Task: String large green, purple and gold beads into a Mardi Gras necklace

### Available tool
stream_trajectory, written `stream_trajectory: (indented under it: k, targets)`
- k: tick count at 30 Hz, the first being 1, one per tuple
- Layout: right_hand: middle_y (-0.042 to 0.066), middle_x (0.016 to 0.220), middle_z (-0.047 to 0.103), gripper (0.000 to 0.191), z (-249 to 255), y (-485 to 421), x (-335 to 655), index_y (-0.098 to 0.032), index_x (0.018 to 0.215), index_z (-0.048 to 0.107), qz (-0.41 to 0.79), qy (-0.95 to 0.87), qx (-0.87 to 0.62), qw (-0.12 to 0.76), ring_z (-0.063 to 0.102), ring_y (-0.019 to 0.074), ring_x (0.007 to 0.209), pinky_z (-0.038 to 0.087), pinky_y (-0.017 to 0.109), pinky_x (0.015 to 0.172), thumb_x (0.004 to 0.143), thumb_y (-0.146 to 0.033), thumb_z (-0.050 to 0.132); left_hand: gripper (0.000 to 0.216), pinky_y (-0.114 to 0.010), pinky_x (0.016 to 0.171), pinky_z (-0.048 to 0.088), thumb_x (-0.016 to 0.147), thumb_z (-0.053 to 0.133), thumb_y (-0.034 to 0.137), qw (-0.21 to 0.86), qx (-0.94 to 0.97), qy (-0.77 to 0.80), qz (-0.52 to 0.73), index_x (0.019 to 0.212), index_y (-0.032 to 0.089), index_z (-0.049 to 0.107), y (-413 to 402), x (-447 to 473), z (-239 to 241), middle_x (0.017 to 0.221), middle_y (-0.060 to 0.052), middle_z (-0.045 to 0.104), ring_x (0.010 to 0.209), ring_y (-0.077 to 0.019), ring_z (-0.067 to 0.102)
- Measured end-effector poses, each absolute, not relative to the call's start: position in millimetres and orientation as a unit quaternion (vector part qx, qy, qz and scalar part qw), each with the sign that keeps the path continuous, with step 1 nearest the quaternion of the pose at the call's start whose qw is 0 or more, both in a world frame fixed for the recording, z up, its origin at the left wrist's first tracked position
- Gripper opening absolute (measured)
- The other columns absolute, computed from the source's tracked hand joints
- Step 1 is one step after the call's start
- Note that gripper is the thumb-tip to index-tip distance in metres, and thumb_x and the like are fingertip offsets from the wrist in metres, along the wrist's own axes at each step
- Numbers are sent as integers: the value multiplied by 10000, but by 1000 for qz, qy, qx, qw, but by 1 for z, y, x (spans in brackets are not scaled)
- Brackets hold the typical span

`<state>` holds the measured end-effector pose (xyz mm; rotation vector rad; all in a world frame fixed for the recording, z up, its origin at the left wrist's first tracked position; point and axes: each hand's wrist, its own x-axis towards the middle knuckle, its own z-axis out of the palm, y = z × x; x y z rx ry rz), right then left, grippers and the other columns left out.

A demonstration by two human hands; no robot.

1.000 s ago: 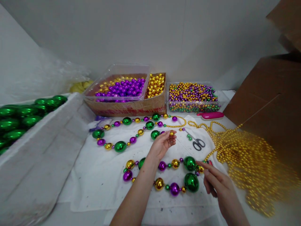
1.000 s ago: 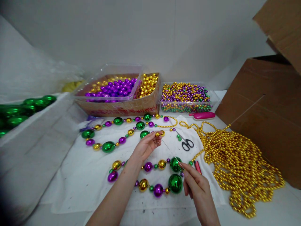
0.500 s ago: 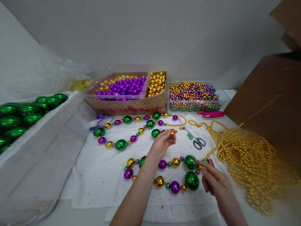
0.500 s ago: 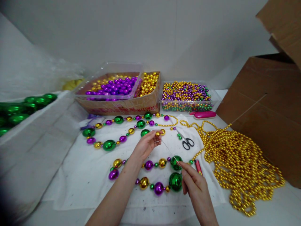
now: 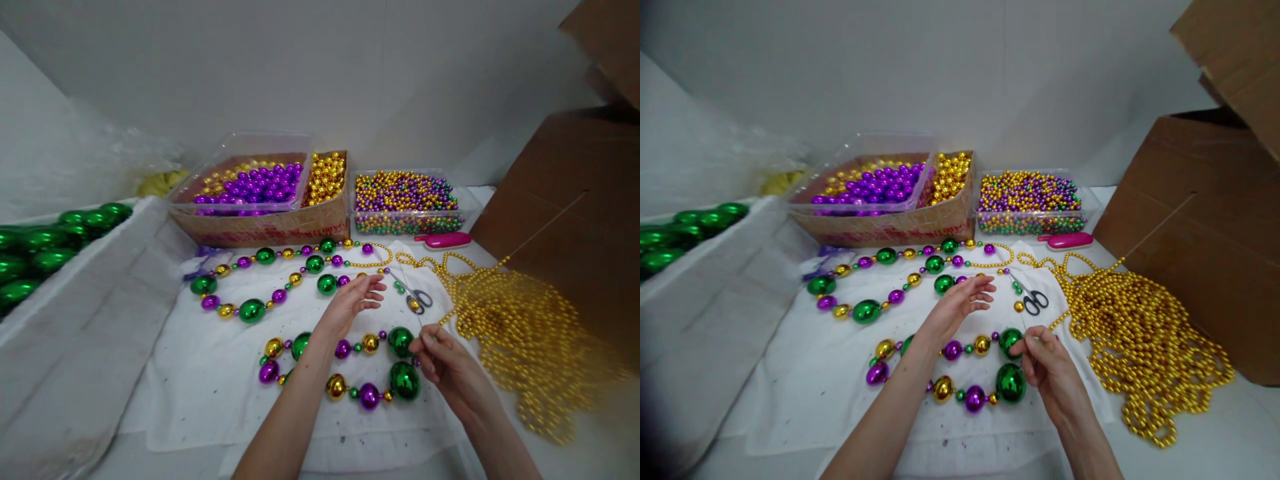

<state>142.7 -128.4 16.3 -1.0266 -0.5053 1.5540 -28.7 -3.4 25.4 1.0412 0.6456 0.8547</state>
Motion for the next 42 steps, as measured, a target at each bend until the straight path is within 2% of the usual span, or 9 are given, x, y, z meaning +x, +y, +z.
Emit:
stream_trajectory:
  k: [3, 6, 16, 22, 34, 39, 42]
  targets:
    - [-18, 704, 585, 264, 10, -128, 148, -177, 785, 569, 650, -174, -454, 584, 413, 58, 520, 282, 146, 407, 680, -287, 785, 352, -271, 706, 466, 803, 601, 435, 660, 511, 384, 395, 1007, 155, 667, 5, -25, 18, 994, -97, 652, 790, -147, 593]
    - [-39, 618, 494, 247, 4, -128, 152, -172, 734, 608, 625, -172, -483, 589, 399, 60, 528, 294, 138, 406, 650, -286, 811, 320, -261, 667, 468, 777, 608, 402, 593, 552, 434, 394, 955, 144, 672, 15, -21, 12, 920, -86, 670, 726, -136, 588]
    - [-32, 632, 478, 265, -11, -136, 169, -175, 732, 674, 606, -146, -503, 598, 393, 58, 529, 304, 145, 405, 592, -320, 847, 193, -256, 655, 432, 759, 573, 250, 404, 625, 527, 409, 889, 160, 684, 57, -47, 7, 807, -37, 676, 708, -152, 578]
    - [-37, 597, 487, 247, -19, -140, 168, -188, 759, 679, 615, -147, -498, 594, 392, 57, 507, 298, 149, 412, 622, -325, 832, 159, -276, 724, 445, 769, 571, 212, 336, 681, 539, 364, 860, 184, 699, 56, -48, 6, 846, -31, 704, 775, -176, 612]
    - [-40, 607, 472, 183, -21, -150, 167, -185, 773, 665, 623, -146, -485, 597, 379, 54, 494, 267, 157, 425, 686, -284, 793, 226, -291, 775, 461, 843, 485, 197, 206, 711, 601, 301, 973, 163, 666, 70, -60, 5, 975, -60, 695, 859, -186, 622]
    - [-40, 579, 463, 227, -18, -149, 161, -171, 733, 662, 632, -144, -483, 588, 363, 59, 483, 255, 168, 416, 643, -308, 819, 270, -348, 923, 400, 793, 543, 146, 156, 765, 584, 222, 1034, 173, 662, 65, -46, 3, 1086, -91, 648, 1039, -241, 550]
    - [-39, 576, 465, 231, -17, -149, 159, -166, 747, 671, 634, -150, -479, 588, 368, 60, 487, 258, 170, 423, 652, -321, 812, 345, -383, 952, 370, 764, 581, 153, 133, 794, 567, 173, 1100, 201, 637, 64, -38, 1, 1154, -102, 607, 1104, -272, 498]
